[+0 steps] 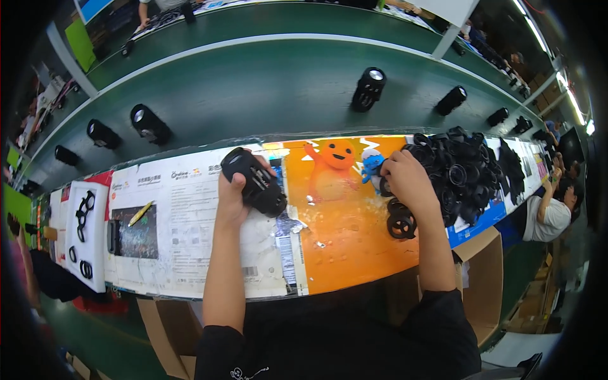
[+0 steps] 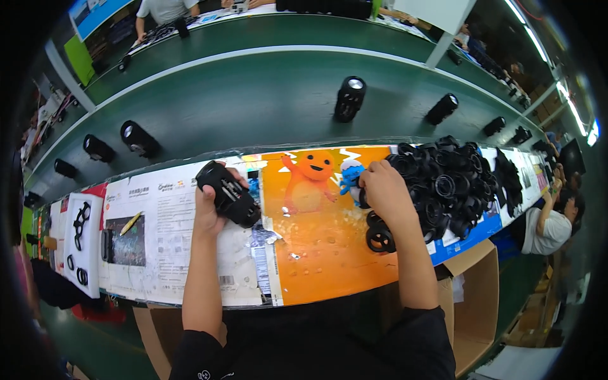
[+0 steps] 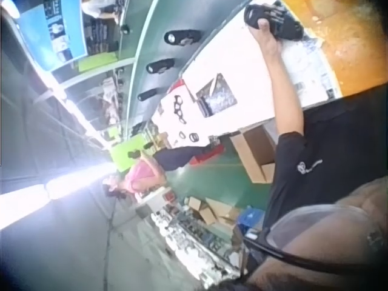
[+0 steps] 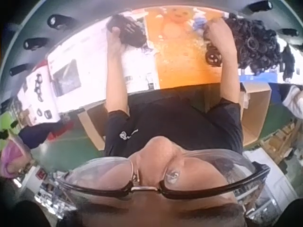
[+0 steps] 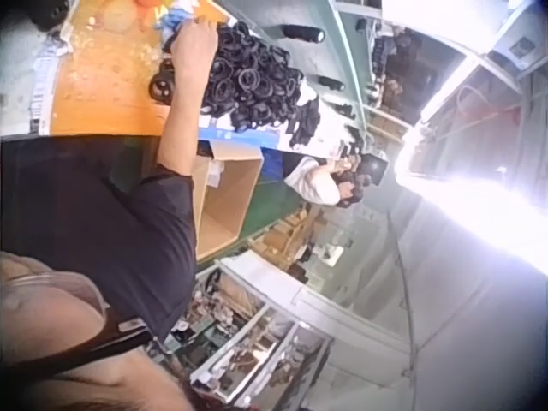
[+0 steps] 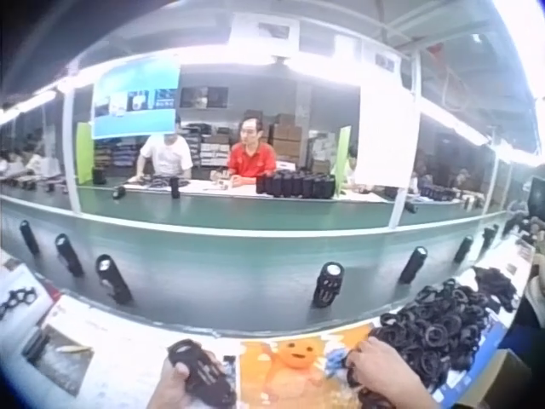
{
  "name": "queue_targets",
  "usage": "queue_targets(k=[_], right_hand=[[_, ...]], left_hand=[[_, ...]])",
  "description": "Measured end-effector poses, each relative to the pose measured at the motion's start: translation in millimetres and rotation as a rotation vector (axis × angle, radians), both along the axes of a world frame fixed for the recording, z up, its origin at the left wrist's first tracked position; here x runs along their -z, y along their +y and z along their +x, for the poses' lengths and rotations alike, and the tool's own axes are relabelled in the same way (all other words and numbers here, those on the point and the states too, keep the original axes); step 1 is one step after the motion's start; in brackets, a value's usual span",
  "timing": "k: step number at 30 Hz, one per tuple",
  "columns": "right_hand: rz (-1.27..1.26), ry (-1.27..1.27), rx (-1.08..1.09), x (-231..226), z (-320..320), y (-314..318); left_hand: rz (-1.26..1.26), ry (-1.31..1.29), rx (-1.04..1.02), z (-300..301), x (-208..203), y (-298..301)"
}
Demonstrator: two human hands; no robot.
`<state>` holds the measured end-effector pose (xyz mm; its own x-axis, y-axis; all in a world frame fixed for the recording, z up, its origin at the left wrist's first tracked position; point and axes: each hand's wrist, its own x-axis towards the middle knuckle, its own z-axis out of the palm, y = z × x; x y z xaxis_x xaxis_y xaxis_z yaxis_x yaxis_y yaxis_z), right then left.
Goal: The person assembles rubber rings and plastic caps onto cylindrical housings by hand at a workbench.
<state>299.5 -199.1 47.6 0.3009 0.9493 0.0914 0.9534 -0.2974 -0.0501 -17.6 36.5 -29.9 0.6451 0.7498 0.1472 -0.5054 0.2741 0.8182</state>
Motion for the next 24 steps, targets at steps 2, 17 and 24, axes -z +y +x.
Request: queue_targets(k=[2,17,24], right_hand=[[-0.02,0.072,0.015,-3.3,-2.2,2.1],[0.215,0.443,-0.125,-15.1,-55.0,47.1],[0.458,0.612,-0.226,60.6,-81.9,76.8]], left_hand=[[0.059,0.024,0.015,-0.5,9.4,5.0],[-0.128,-0.029,0.013,-8.0,-8.0,1.6],[-0.113,0.007,-0.025,2.4,-5.5,-2.6]])
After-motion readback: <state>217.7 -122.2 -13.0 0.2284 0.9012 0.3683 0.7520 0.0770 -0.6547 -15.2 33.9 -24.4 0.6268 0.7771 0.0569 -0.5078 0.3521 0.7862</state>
